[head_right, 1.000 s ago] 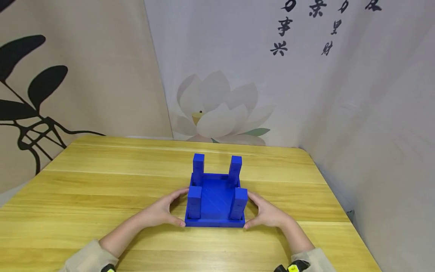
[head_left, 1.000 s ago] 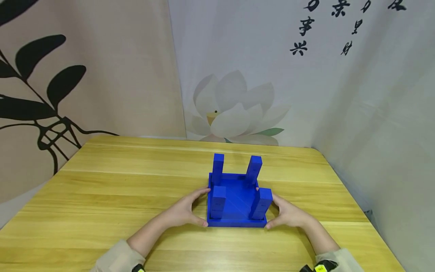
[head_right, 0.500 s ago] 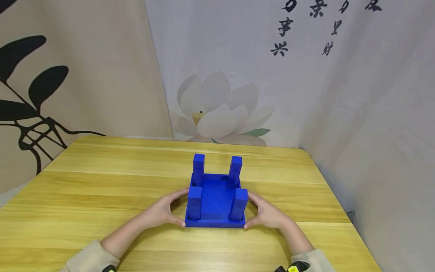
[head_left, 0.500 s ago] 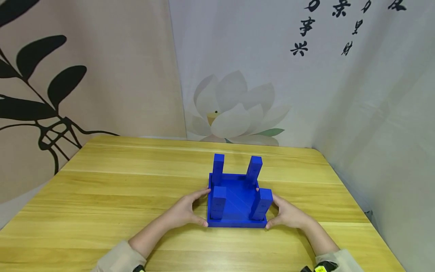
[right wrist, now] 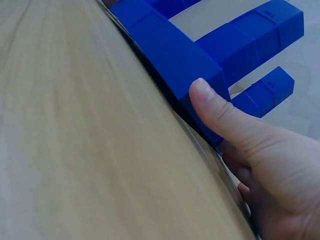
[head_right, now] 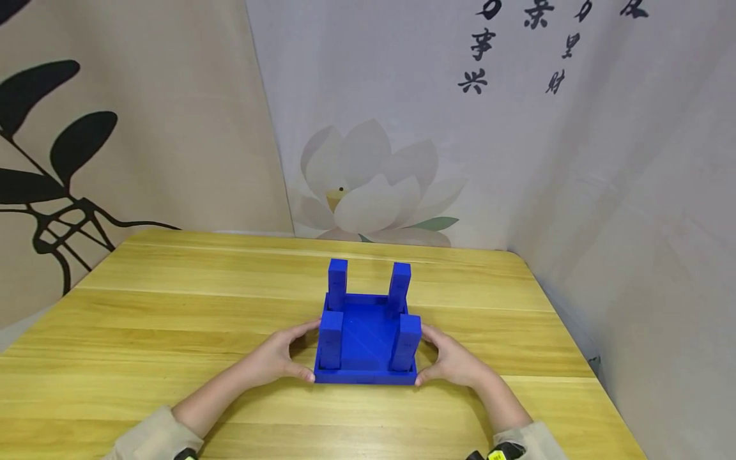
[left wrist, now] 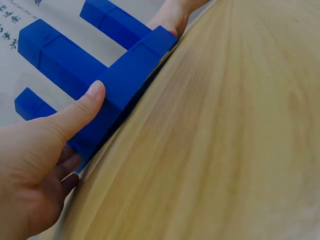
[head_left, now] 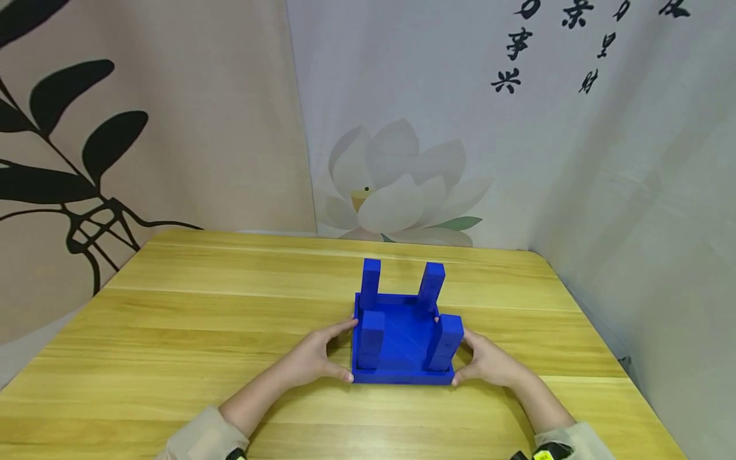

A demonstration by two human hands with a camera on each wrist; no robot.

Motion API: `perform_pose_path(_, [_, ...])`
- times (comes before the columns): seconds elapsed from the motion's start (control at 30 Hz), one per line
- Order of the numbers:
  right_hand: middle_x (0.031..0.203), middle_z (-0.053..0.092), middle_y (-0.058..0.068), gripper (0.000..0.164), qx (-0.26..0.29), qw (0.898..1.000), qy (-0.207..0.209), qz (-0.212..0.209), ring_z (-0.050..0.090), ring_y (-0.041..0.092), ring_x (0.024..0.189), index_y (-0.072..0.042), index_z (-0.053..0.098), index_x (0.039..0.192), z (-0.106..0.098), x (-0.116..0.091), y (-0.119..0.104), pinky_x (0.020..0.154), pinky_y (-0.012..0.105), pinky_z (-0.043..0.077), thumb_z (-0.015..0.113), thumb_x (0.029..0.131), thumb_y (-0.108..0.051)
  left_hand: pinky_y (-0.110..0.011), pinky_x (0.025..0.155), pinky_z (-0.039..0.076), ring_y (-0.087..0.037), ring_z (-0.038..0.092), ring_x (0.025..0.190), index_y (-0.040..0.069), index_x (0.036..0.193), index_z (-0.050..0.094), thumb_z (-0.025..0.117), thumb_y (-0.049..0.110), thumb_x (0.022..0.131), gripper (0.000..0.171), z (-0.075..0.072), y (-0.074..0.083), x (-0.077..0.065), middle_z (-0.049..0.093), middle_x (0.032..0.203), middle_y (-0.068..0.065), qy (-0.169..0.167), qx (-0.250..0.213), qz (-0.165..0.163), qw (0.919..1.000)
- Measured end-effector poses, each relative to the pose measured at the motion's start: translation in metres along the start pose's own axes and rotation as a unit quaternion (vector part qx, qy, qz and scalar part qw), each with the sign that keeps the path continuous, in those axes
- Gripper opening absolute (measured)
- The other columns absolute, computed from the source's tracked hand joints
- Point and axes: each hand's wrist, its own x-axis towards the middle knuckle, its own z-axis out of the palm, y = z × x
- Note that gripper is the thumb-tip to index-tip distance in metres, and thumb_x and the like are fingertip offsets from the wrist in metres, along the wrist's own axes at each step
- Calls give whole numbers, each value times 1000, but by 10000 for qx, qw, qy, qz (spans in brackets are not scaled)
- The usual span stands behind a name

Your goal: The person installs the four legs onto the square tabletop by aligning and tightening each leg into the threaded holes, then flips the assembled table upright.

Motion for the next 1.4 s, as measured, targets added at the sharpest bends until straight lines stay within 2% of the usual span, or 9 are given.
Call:
perform_pose_path(0.2, [142, 44, 16, 95, 289, 9996, 12, -80, 35, 7, 131, -3, 36, 145, -2, -1, -2, 105, 17, 26, 87, 66, -17, -53, 109, 22, -35, 27, 137, 9, 147, 38, 87, 31, 66, 97, -2, 3, -1, 35, 150, -10, 65, -125, 47, 9999])
perform_pose_path(0.43, [136, 52, 10, 90, 463, 9987, 143, -137, 42, 15, 129, -6, 40, 144, -2, 1, -6, 104, 21, 29, 87, 68, -11, -54, 107, 28, -36, 35, 133, 8, 145, 41, 83, 31, 70, 89, -4, 7, -1, 40, 146, -11, 237, -254, 88, 9994])
perform_pose_path(0.53, [134, 54, 10, 88, 564, 9979, 256, -202, 45, 16, 126, -4, 39, 144, 0, 3, -8, 103, 20, 31, 86, 69, -9, -54, 104, 32, -38, 40, 129, 5, 144, 41, 80, 28, 73, 85, -5, 7, -1, 42, 144, -16, 277, -495, 183, 9982])
perform_pose_path(0.6, [133, 55, 12, 87, 646, 9969, 331, -298, 46, 17, 125, -1, 39, 144, 1, 3, -9, 103, 22, 32, 85, 71, -15, -54, 103, 34, -40, 41, 128, 3, 144, 41, 78, 30, 74, 83, -5, 7, -1, 41, 144, -18, 294, -664, 250, 9970])
perform_pose_path(0.67, [133, 54, 14, 86, 583, 9966, 405, -422, 47, 20, 125, 0, 39, 143, 1, 4, -11, 104, 28, 34, 83, 76, -29, -55, 102, 35, -43, 42, 127, 2, 144, 41, 75, 31, 76, 81, -5, 6, -1, 41, 144, -20, 330, -829, 307, 9955])
perform_pose_path(0.8, [135, 53, 15, 96, 337, 9965, 626, -448, 46, 32, 125, -2, 39, 144, 3, 4, -16, 103, 53, 33, 70, 73, -57, -59, 101, 34, -46, 41, 126, 3, 144, 42, 71, 38, 80, 78, -6, 5, -1, 42, 142, -21, 475, -915, 374, 9940])
perform_pose_path(0.9, [136, 52, 15, 96, 273, 9960, 764, -387, 44, 40, 125, -3, 39, 145, 5, 4, -18, 98, 66, 31, 65, 74, -62, -62, 99, 34, -48, 41, 125, 5, 145, 41, 67, 42, 83, 76, -8, 5, -2, 43, 142, -20, 542, -826, 401, 9943])
perform_pose_path(1.2, [133, 51, 25, 89, 206, 9925, 1020, -640, 45, 47, 120, 4, 40, 142, 9, 6, -20, 93, 66, 36, 57, 83, -60, -60, 101, 33, -47, 41, 125, 4, 146, 39, 58, 45, 90, 71, -9, 10, 1, 43, 142, -21, 643, -789, 611, 9929])
perform_pose_path(1.4, [128, 53, 30, 88, 25, 9900, 1273, -600, 45, 51, 119, 12, 38, 139, 12, 8, -27, 94, 65, 35, 49, 88, -59, -55, 100, 38, -42, 43, 125, 0, 144, 39, 53, 33, 97, 59, -9, 16, 4, 44, 140, -24, 900, -854, 516, 9909])
